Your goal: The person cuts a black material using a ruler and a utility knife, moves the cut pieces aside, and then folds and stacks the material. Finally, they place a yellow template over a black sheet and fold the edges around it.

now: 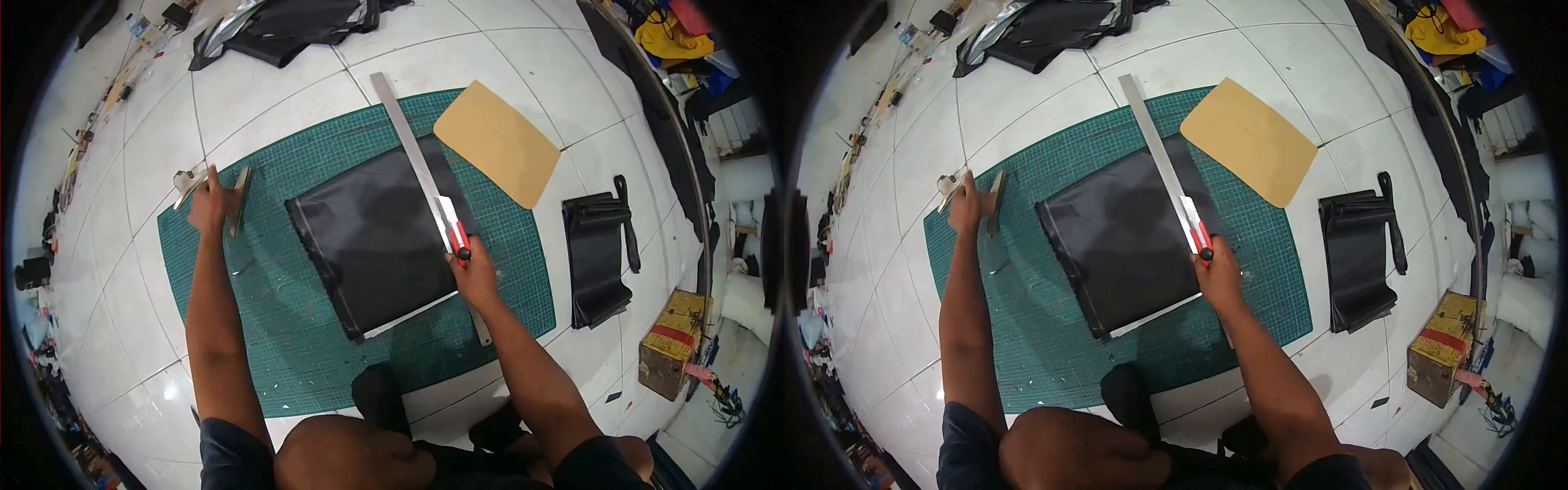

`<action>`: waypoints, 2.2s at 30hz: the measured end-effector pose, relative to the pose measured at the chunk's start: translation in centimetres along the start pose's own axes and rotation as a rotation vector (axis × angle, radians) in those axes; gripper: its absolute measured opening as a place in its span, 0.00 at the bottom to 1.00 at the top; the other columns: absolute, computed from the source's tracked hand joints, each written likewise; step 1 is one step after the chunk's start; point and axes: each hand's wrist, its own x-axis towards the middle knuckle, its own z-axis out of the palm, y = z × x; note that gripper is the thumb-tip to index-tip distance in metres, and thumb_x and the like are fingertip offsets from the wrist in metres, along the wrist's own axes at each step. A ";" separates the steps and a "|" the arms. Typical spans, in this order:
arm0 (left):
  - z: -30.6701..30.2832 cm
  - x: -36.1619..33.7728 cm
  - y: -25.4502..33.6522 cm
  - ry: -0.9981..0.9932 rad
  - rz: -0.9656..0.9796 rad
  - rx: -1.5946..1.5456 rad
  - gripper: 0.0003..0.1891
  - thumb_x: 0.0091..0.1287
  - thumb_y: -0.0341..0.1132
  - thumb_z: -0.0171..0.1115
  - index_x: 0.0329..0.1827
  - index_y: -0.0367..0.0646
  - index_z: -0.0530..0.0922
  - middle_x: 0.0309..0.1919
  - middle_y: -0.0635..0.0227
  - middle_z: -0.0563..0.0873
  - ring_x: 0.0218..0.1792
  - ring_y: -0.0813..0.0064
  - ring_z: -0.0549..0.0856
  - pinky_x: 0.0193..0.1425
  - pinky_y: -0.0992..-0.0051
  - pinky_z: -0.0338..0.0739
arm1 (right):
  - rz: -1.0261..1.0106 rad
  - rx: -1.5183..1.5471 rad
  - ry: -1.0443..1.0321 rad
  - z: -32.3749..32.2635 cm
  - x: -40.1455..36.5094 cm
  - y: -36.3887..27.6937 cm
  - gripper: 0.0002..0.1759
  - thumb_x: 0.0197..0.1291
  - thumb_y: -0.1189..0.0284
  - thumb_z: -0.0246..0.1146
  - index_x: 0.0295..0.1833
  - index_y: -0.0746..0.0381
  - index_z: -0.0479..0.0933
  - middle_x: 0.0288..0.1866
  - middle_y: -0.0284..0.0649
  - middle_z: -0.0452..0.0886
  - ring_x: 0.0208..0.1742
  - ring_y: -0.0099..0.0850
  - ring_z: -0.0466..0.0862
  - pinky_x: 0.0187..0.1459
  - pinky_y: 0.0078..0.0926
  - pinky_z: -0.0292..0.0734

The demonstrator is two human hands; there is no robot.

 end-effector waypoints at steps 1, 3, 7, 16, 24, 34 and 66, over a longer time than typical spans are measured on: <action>-0.5 -0.9 -1.1 0.005 -0.032 0.018 0.39 0.76 0.70 0.44 0.58 0.42 0.86 0.58 0.51 0.88 0.61 0.45 0.85 0.69 0.45 0.70 | -0.003 -0.012 0.007 0.3 0.1 0.3 0.19 0.64 0.69 0.73 0.49 0.65 0.70 0.45 0.53 0.81 0.48 0.55 0.84 0.49 0.50 0.77; -0.6 -3.0 -2.4 0.134 0.072 0.005 0.33 0.74 0.63 0.53 0.59 0.41 0.85 0.60 0.50 0.87 0.62 0.44 0.84 0.71 0.46 0.69 | 0.005 -0.015 -0.002 0.1 0.0 0.3 0.19 0.64 0.69 0.73 0.49 0.65 0.70 0.45 0.53 0.81 0.48 0.55 0.84 0.49 0.51 0.77; 1.2 -10.9 1.1 0.233 0.730 -0.155 0.27 0.63 0.43 0.75 0.63 0.40 0.81 0.64 0.46 0.82 0.67 0.43 0.79 0.73 0.49 0.70 | -0.017 0.013 0.021 0.1 -0.2 0.3 0.19 0.64 0.69 0.73 0.49 0.65 0.71 0.45 0.53 0.80 0.47 0.55 0.83 0.49 0.50 0.77; 1.7 -22.5 7.8 -0.457 0.980 0.138 0.47 0.56 0.55 0.79 0.78 0.45 0.70 0.78 0.52 0.67 0.81 0.49 0.63 0.84 0.54 0.59 | -0.088 -0.209 0.141 -3.3 -9.4 2.9 0.30 0.50 0.62 0.83 0.48 0.65 0.72 0.46 0.51 0.77 0.49 0.52 0.79 0.50 0.48 0.74; 2.2 -22.1 7.2 -0.498 0.974 0.099 0.54 0.52 0.57 0.82 0.80 0.45 0.67 0.79 0.53 0.66 0.81 0.48 0.62 0.85 0.53 0.57 | 0.046 0.039 0.119 -2.1 -10.4 3.5 0.22 0.54 0.71 0.76 0.46 0.67 0.71 0.45 0.51 0.75 0.47 0.50 0.78 0.51 0.47 0.74; 3.0 -21.1 6.2 -0.496 0.965 -0.100 0.46 0.53 0.53 0.79 0.71 0.38 0.69 0.74 0.46 0.70 0.77 0.44 0.68 0.81 0.51 0.62 | 0.096 0.241 -0.027 4.2 -17.5 0.1 0.23 0.56 0.67 0.75 0.48 0.64 0.70 0.40 0.45 0.71 0.40 0.40 0.75 0.44 0.43 0.73; 4.5 -22.4 10.8 -0.384 0.877 0.074 0.58 0.49 0.63 0.81 0.82 0.51 0.64 0.80 0.36 0.58 0.81 0.34 0.58 0.80 0.35 0.54 | 0.494 0.887 0.265 -12.5 14.7 6.5 0.16 0.68 0.72 0.67 0.57 0.68 0.75 0.45 0.46 0.85 0.41 0.34 0.87 0.36 0.26 0.84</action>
